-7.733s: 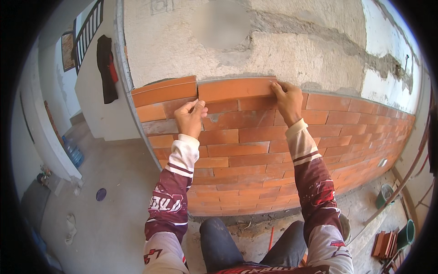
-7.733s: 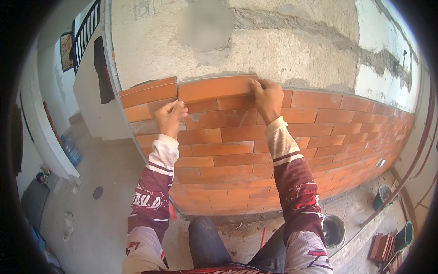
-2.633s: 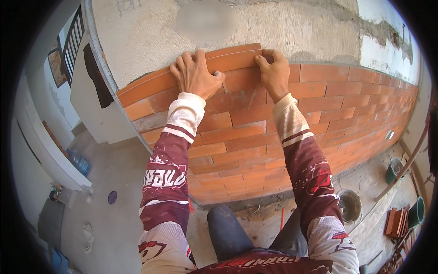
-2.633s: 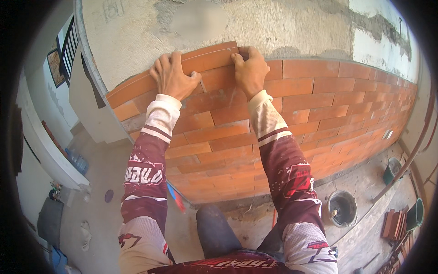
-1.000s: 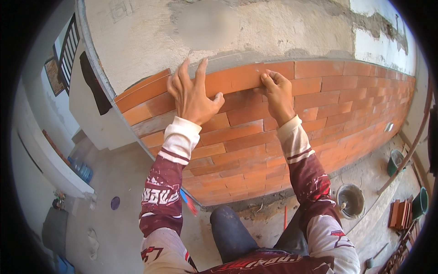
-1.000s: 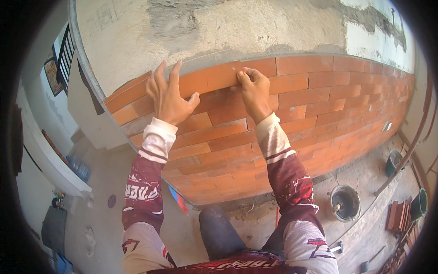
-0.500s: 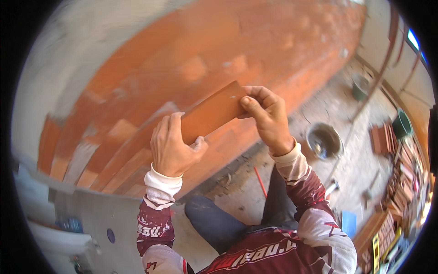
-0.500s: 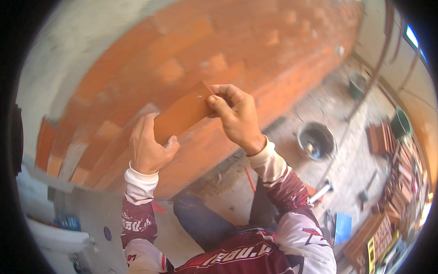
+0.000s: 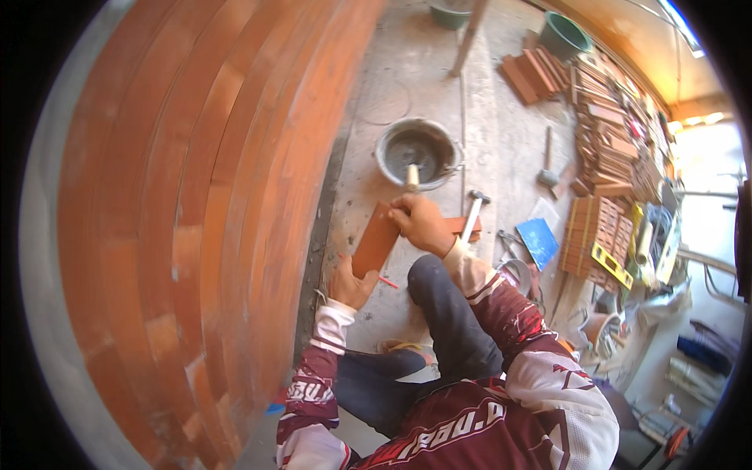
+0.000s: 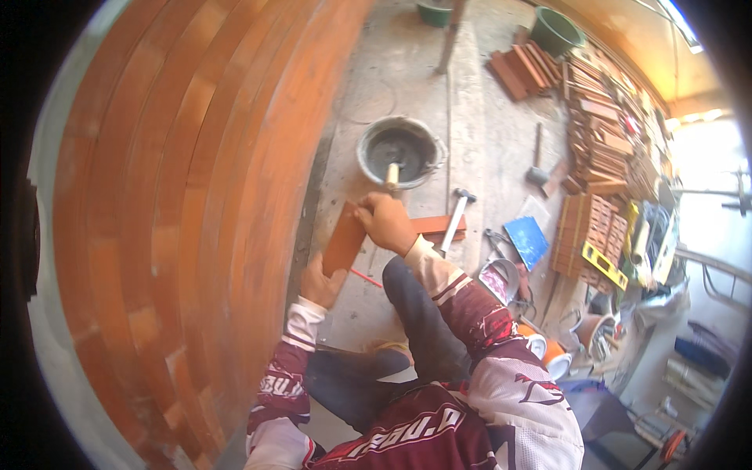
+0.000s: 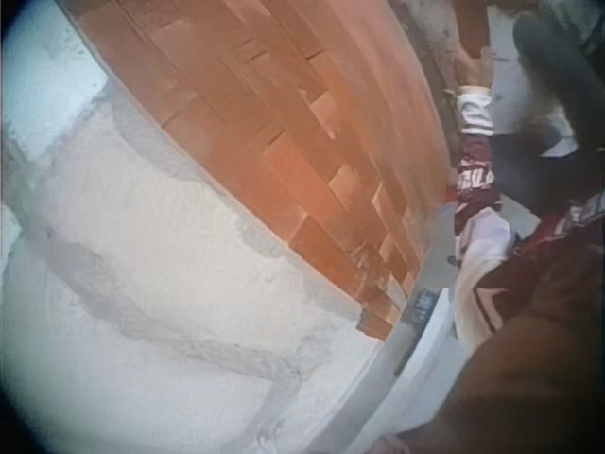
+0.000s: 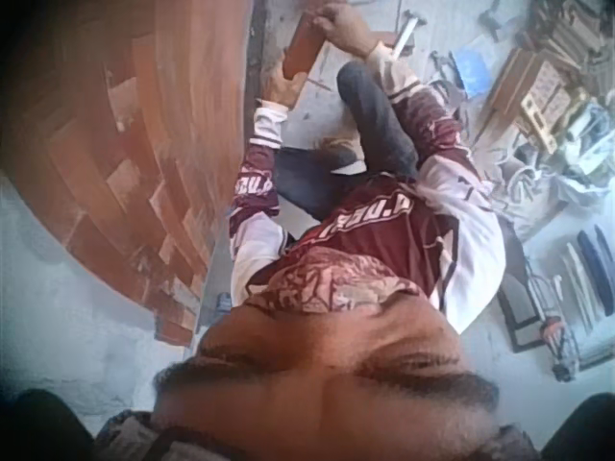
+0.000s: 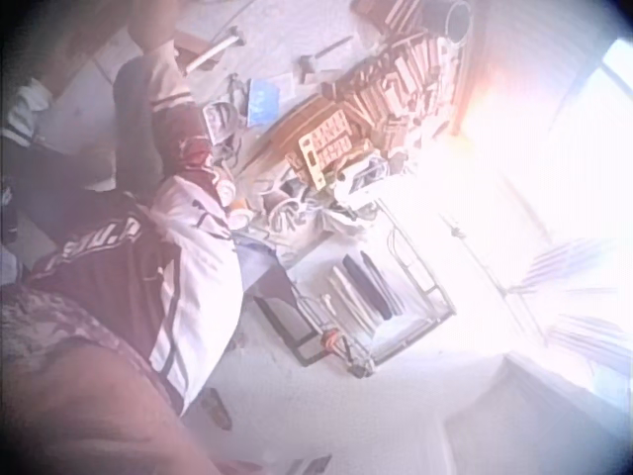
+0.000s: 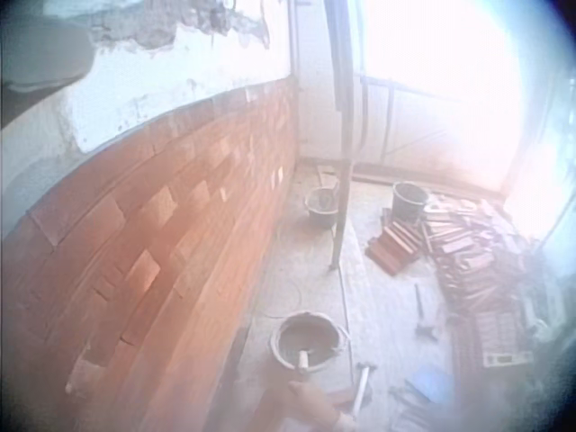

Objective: The person applies mortar to a wall using a trowel and places terracotta tiles onto the surface. They use a hammer to tap the tiles into position and later use a marker to draw lines on a tile before cutting it with a power tool.

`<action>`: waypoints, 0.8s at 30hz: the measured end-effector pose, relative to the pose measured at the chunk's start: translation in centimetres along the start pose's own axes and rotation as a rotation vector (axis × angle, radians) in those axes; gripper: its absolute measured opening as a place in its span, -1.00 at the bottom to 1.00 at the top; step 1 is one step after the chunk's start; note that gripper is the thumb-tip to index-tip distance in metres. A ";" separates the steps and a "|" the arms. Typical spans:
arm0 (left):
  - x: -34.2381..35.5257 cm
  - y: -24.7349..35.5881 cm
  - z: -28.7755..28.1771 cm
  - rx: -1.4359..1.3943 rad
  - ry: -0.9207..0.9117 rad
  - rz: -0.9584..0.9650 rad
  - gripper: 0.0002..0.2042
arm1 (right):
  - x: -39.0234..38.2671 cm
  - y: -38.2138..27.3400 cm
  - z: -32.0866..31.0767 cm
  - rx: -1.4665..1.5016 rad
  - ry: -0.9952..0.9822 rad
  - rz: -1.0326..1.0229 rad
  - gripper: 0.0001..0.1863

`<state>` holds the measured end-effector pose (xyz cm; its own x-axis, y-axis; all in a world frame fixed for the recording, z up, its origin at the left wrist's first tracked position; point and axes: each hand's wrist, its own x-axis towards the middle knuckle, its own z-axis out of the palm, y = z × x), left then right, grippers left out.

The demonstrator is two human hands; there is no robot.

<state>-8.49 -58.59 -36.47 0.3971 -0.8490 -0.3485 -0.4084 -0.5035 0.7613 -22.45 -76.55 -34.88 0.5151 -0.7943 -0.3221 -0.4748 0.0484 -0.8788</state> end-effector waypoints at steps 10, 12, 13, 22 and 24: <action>-7.4 9.7 -1.9 -0.353 -0.384 -0.477 -0.69 | -22.4 7.7 -8.4 -0.111 -0.349 0.542 -0.13; -7.8 12.9 -3.9 -0.341 -0.361 -0.491 -0.70 | -26.8 9.3 -10.3 0.282 -0.466 0.788 -0.10; -6.8 14.7 -4.6 -0.333 -0.355 -0.487 -0.70 | -28.8 9.4 -11.0 0.347 -0.446 0.872 -0.11; 1.4 28.2 -8.3 -0.201 -0.294 -0.566 -0.70 | -33.4 1.1 -19.1 0.644 -0.174 0.989 -0.17; 4.2 28.8 -7.8 -0.133 -0.309 -0.534 -0.68 | -32.1 -1.3 -22.9 0.611 -0.091 0.913 -0.20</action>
<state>-12.19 -75.39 -11.77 0.2543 -0.5027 -0.8262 -0.1059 -0.8636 0.4929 -54.70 -64.94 -15.30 0.2129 -0.2611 -0.9415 -0.2838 0.9056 -0.3153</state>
